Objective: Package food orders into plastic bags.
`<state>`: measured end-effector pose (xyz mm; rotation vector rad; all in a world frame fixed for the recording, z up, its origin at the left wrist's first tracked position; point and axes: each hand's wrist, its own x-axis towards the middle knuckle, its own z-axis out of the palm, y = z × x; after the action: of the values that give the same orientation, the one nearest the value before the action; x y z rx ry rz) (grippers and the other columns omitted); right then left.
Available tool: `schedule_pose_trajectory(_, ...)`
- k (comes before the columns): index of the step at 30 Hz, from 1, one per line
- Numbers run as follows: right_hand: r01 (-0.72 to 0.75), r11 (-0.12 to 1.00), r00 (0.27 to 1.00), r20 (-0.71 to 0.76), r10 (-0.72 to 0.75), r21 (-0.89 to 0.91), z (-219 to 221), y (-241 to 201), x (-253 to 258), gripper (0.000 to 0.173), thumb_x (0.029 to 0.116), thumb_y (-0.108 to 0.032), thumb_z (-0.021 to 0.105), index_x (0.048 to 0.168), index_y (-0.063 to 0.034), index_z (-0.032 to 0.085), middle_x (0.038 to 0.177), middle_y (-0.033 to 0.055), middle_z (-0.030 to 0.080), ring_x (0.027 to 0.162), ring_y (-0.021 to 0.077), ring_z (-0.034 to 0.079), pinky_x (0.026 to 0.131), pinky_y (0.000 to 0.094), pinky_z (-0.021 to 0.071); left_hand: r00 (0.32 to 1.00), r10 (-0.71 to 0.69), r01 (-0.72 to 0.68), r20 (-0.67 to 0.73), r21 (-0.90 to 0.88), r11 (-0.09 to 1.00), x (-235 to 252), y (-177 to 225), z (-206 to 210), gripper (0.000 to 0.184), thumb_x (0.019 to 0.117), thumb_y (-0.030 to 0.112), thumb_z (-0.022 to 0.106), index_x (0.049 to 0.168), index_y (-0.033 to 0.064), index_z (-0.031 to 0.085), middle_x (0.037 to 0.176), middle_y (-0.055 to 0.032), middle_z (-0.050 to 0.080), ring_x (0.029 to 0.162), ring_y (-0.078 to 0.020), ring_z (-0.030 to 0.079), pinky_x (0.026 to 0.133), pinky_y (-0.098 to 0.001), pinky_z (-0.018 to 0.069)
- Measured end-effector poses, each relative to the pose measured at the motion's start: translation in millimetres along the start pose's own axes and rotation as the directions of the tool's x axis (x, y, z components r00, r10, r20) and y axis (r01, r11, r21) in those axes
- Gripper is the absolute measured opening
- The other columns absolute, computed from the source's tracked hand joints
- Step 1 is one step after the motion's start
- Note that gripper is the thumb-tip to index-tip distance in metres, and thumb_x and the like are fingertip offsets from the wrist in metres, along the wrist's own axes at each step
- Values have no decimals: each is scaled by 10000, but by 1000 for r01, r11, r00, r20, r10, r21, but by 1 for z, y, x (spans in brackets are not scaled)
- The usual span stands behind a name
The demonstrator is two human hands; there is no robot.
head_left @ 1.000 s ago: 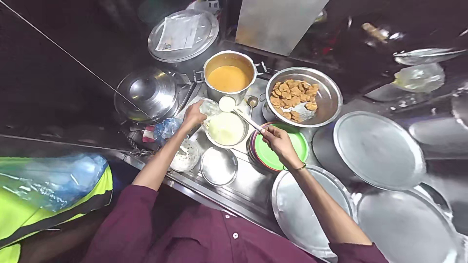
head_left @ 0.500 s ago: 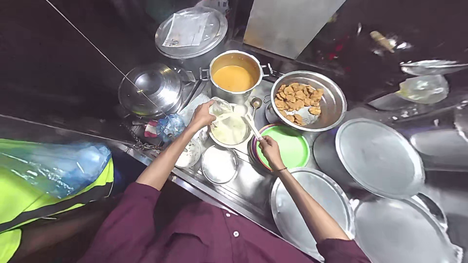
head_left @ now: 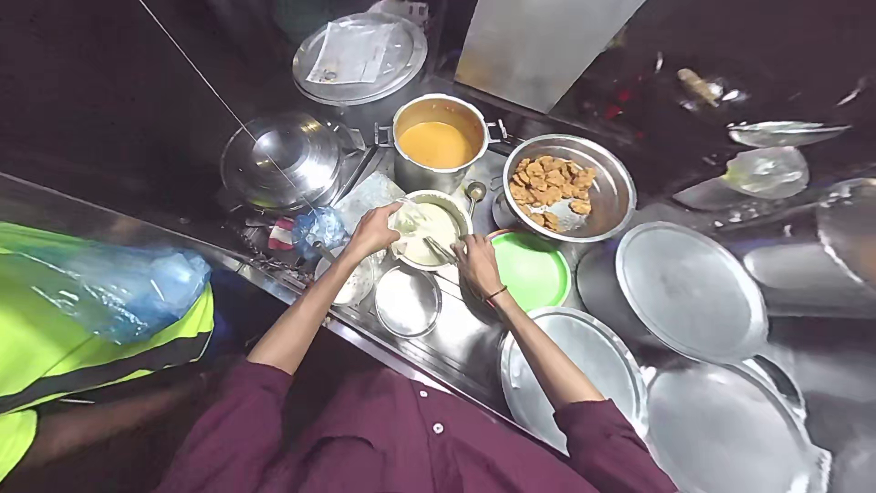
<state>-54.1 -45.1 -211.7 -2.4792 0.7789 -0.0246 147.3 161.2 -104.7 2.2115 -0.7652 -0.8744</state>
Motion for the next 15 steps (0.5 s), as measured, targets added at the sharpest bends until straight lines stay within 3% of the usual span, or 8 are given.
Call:
schedule_pose_trajectory(2, 19, 947, 1000, 5, -21, 320, -5, -9, 2, 483, 1046, -450, 541, 1295, -54, 662, 1270, 150, 669, 1206, 301, 616, 1058, 505, 485, 999, 29, -29, 45, 14, 999, 0, 3, 10, 766, 820, 31, 748, 1510, 271, 519, 1103, -214, 712, 669, -333, 697, 622, -541, 601)
schedule_pose_trajectory(3, -38, 863, 996, 88, -7, 504, -6, -16, 2, 487, 1044, -459, 558, 1342, -80, 628, 1286, 106, 679, 1171, 228, 660, 1014, 453, 547, 997, 41, -42, 69, 23, 999, -3, 6, 15, 764, 823, 32, 745, 1512, 273, 520, 1085, -214, 714, 665, -330, 695, 623, -539, 602)
schedule_pose_trajectory(4, -97, 743, 986, 165, -19, 662, -7, -23, 2, 469, 1043, -421, 585, 1364, -79, 601, 1265, 105, 684, 1107, 215, 690, 959, 440, 588, 994, 59, -62, 88, 36, 997, -6, 10, 19, 751, 825, 36, 740, 1506, 271, 528, 1062, -208, 715, 658, -318, 690, 621, -531, 601)
schedule_pose_trajectory(6, -140, 582, 980, 194, -32, 801, -6, -36, -1, 344, 1019, -296, 658, 1223, -20, 643, 1042, 131, 719, 872, 230, 726, 800, 437, 633, 989, 106, -114, 103, 77, 990, -13, 15, 26, 697, 826, 44, 745, 1468, 252, 572, 1038, -200, 724, 669, -320, 692, 628, -541, 595)
schedule_pose_trajectory(7, -116, 600, 988, 151, -9, 791, -6, -40, -5, 265, 1002, -258, 682, 1099, -11, 671, 893, 113, 716, 736, 205, 697, 705, 404, 610, 987, 127, -136, 94, 98, 986, -16, 16, 29, 650, 840, 53, 745, 1444, 243, 595, 1023, -191, 728, 670, -315, 696, 631, -539, 598)
schedule_pose_trajectory(9, -11, 731, 999, 34, -17, 682, -16, -46, -13, 197, 994, -237, 686, 1027, -43, 702, 769, 74, 714, 610, 172, 670, 604, 368, 594, 986, 162, -165, 31, 111, 980, -23, 13, 31, 550, 882, 39, 669, 1402, 217, 636, 1036, -178, 733, 672, -295, 706, 632, -532, 608)
schedule_pose_trajectory(12, 136, 864, 990, -109, -94, 485, -40, -57, -28, 160, 996, -230, 671, 1002, -77, 718, 739, 39, 707, 588, 145, 669, 577, 367, 598, 971, 217, -203, -96, 136, 970, -36, 8, 34, 469, 928, 21, 557, 1339, 203, 689, 990, -149, 741, 663, -270, 698, 622, -513, 599)
schedule_pose_trajectory(15, 134, 936, 984, -153, -88, 326, -57, -59, -41, 150, 962, -247, 715, 986, -100, 730, 702, 33, 673, 589, 168, 632, 586, 425, 551, 947, 282, -251, -155, 194, 948, -53, 7, 38, 410, 945, 15, 543, 1254, 197, 742, 938, -132, 749, 712, -286, 696, 677, -543, 569)
